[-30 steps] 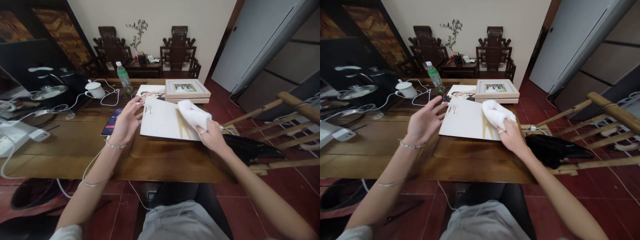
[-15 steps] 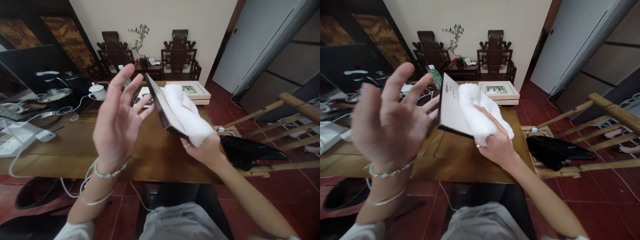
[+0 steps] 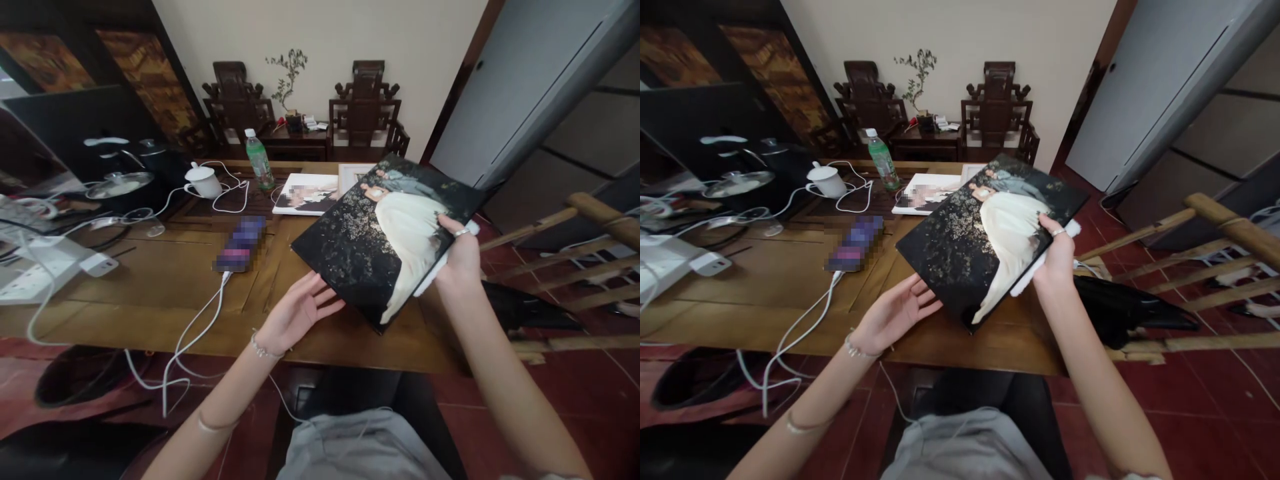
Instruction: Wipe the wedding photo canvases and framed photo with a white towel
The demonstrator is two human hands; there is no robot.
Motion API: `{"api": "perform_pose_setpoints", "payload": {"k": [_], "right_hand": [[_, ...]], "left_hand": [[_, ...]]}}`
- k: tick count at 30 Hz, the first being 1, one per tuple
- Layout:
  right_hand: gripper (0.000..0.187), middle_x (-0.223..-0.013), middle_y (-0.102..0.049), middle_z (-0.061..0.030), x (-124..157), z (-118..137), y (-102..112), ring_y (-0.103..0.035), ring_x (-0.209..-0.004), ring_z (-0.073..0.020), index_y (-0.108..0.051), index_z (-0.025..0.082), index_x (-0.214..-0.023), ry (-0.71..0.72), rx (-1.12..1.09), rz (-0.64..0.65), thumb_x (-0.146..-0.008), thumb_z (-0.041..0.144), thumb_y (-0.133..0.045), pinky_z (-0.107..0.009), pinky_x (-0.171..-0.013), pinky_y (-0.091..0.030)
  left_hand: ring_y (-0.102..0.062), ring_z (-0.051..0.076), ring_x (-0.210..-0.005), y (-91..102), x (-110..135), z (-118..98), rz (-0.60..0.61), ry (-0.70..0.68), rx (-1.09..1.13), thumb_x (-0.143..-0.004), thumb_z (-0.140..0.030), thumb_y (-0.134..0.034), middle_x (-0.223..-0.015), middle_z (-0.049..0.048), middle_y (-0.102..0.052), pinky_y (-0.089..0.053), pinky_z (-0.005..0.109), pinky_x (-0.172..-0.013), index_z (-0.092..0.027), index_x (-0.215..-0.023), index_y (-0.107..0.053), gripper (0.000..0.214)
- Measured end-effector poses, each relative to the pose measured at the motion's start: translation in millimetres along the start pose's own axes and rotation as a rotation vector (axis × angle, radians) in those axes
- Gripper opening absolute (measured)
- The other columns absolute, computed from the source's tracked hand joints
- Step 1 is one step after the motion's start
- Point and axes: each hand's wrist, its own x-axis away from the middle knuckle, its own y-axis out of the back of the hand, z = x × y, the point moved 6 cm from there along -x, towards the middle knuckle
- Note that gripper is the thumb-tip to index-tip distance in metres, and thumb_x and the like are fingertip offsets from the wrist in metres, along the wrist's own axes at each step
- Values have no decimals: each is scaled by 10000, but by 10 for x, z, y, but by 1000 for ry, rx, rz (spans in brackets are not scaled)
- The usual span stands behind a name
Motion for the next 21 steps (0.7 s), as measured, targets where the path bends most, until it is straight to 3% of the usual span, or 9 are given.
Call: {"api": "perform_pose_setpoints", "payload": {"k": [2,4,7,10,12,14,18,20,21], "right_hand": [[110,-729,-708,-17,63,-199,67,-700,-693,-222,-614,212,-778,-263,-27,5,-672,186,-600,-407,-678,-622],[139,-688,-705,-11,185,-347,113,-705,-687,-230,-630,215,-816,-456,-37,18,-683,189,-605,-414,-688,-623],[137,-652,-702,-25,335,-464,145,-710,-680,-248,-648,202,-849,-618,6,76,-721,227,-608,-417,-682,-622],[165,-687,-717,-48,311,-446,184,-713,-705,-256,-658,184,-884,-641,59,107,-769,278,-586,-424,-699,-621],[168,-737,-728,-60,173,-348,222,-715,-756,-261,-658,183,-890,-553,90,116,-769,273,-586,-435,-730,-617],[155,-828,-738,-75,-32,-174,307,-711,-839,-267,-653,195,-878,-365,147,69,-736,227,-601,-437,-764,-609],[261,-1088,-711,-67,-308,393,530,-660,-1043,-274,-645,267,-910,295,444,-98,-661,199,-683,-435,-865,-563],[224,-1073,-713,-86,-288,603,510,-656,-1044,-314,-649,266,-876,594,779,-53,-661,248,-709,-492,-911,-526],[146,-1043,-719,-105,-258,631,454,-657,-1032,-337,-644,255,-821,698,974,37,-682,258,-690,-524,-925,-509]], "left_hand": [[-695,256,-911,-78,78,26,123,48,2,-831,-376,-703,-1001,96,-721,-571,439,-824,-153,-962,-662,262],[-711,287,-877,-128,147,89,170,97,-8,-822,-387,-712,-985,107,-735,-590,481,-771,-150,-989,-668,293],[-725,265,-825,-120,235,187,101,76,-8,-792,-216,-735,-977,57,-749,-624,449,-683,-171,-994,-677,215],[-729,232,-737,-92,351,245,32,44,-8,-773,-195,-740,-893,48,-760,-635,374,-631,-144,-913,-705,153],[-725,206,-679,-70,442,227,0,18,-6,-775,-218,-741,-856,41,-762,-636,333,-616,-139,-860,-719,118],[-719,188,-643,-38,531,172,-34,-14,-1,-765,-214,-750,-849,26,-764,-635,308,-593,-153,-835,-729,95],[-723,199,-656,92,656,65,-152,-53,-8,-708,-180,-787,-816,30,-768,-640,303,-582,-145,-762,-746,76],[-728,207,-676,168,680,42,-202,-52,-3,-670,-165,-812,-787,42,-768,-644,302,-604,-132,-732,-754,92],[-730,210,-687,207,685,35,-224,-52,6,-651,-160,-825,-789,47,-770,-644,298,-610,-129,-723,-757,103]]}}
